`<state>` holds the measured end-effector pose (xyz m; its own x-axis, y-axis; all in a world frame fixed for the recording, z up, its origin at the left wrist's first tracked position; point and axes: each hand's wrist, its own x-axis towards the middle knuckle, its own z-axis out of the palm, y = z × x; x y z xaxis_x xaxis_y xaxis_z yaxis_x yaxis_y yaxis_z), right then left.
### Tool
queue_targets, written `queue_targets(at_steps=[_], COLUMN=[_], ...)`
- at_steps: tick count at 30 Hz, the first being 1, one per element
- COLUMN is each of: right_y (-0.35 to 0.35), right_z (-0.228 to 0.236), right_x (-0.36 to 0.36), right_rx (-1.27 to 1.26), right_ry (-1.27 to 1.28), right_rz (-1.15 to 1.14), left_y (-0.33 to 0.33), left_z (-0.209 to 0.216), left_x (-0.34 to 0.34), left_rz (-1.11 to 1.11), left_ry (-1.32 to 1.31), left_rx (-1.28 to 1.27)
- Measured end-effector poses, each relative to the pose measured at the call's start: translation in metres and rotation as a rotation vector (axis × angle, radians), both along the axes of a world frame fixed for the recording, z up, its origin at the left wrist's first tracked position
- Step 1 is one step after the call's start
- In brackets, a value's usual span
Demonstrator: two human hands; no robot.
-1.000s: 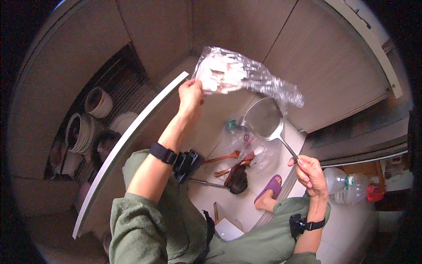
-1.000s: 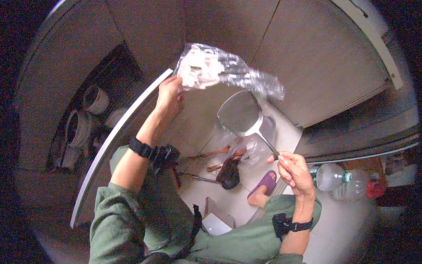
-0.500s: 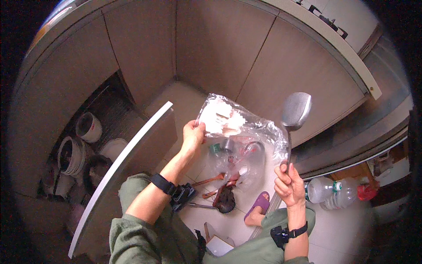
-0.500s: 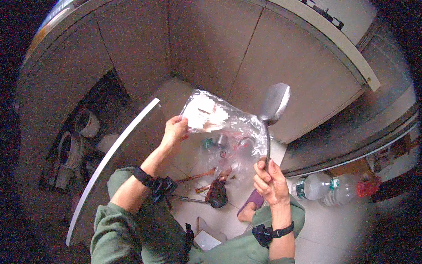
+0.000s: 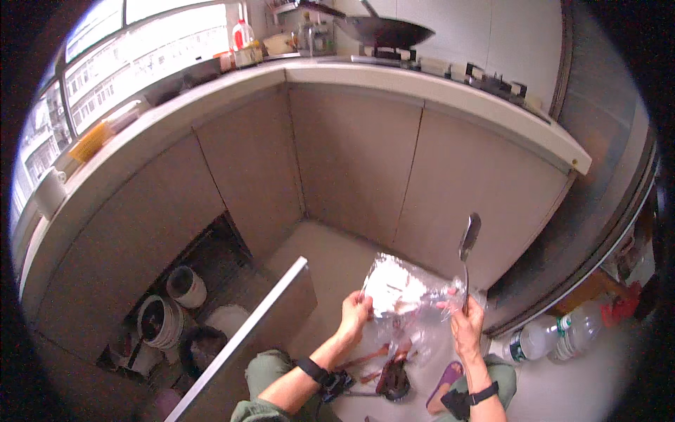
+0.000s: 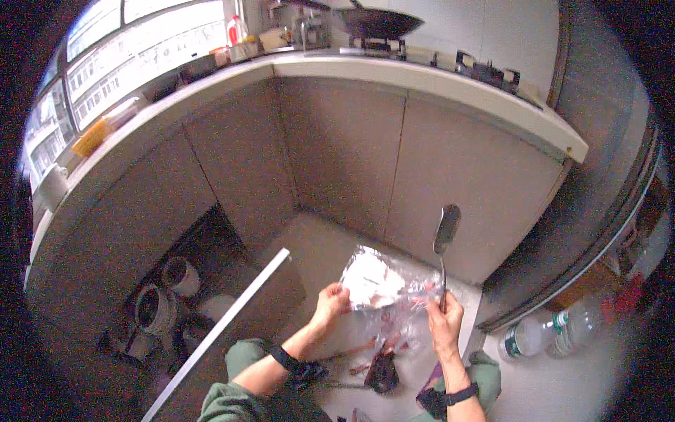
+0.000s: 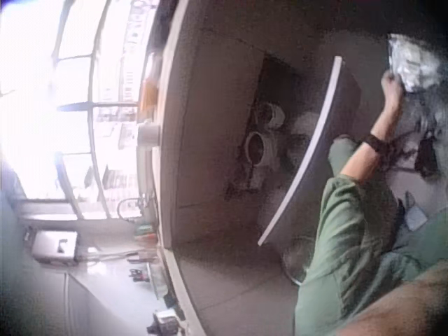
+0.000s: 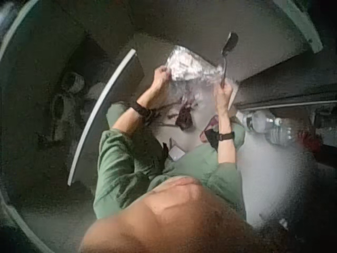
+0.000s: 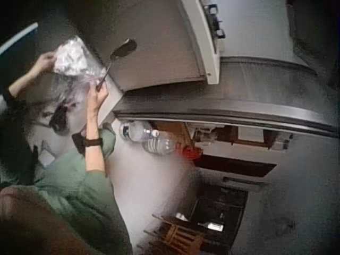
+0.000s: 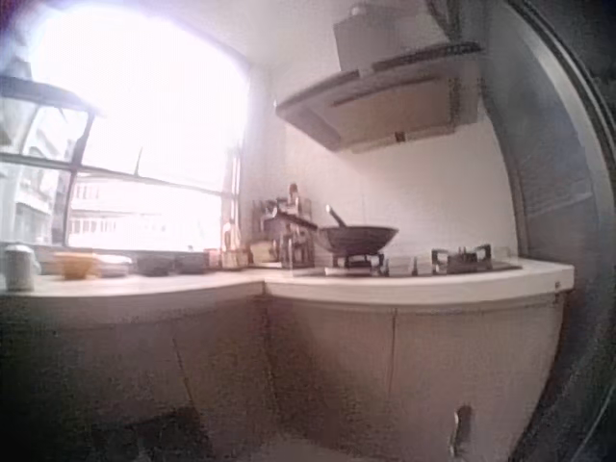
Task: The person unpacks a metal ladle from a plastic bag and wipes it with a paper towel. They then attach a wooden handle to the ladle's metal shaft and wipe the handle with a cloth. The person holds the assembled ladle to inspect it.
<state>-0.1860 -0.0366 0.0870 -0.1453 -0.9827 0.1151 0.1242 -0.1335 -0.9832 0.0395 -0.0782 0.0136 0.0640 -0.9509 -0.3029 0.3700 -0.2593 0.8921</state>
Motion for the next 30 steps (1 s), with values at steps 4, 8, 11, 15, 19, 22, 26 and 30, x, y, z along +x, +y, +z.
queue_targets(at_steps=[4, 8, 11, 15, 19, 22, 26, 30], right_y=[-0.002, -0.005, -0.009, -0.011, -0.008, -0.007, -0.006, -0.002], right_z=[-0.008, -0.02, -0.029, -0.039, -0.041, -0.038, -0.03, -0.026], right_x=[0.001, 0.002, -0.002, -0.005, -0.007, -0.01, -0.01, -0.006], right_rx=[-0.097, -0.11, -0.071, -0.021, 0.04, 0.052, -0.013, 0.083], right_ry=[0.093, 0.219, 0.293, 0.182, 0.282, 0.211, 0.213, 0.253], right_rz=[-0.064, -0.18, -0.24, -0.218, -0.264, -0.254, -0.243, -0.147], left_y=[0.003, 0.012, 0.012, 0.012, 0.011, 0.008, 0.009, 0.011], left_z=[0.004, 0.005, 0.006, 0.01, 0.016, 0.021, 0.022, 0.015], left_x=[-0.002, -0.009, -0.011, -0.012, -0.013, -0.01, -0.009, -0.015], left_rz=[0.005, -0.217, -0.33, -0.39, -0.405, -0.329, -0.353, -0.503], left_ry=[0.007, 0.008, 0.068, 0.13, 0.223, 0.302, 0.271, 0.339], left_rx=[-0.065, -0.062, -0.089, -0.158, -0.195, -0.168, -0.189, -0.111])
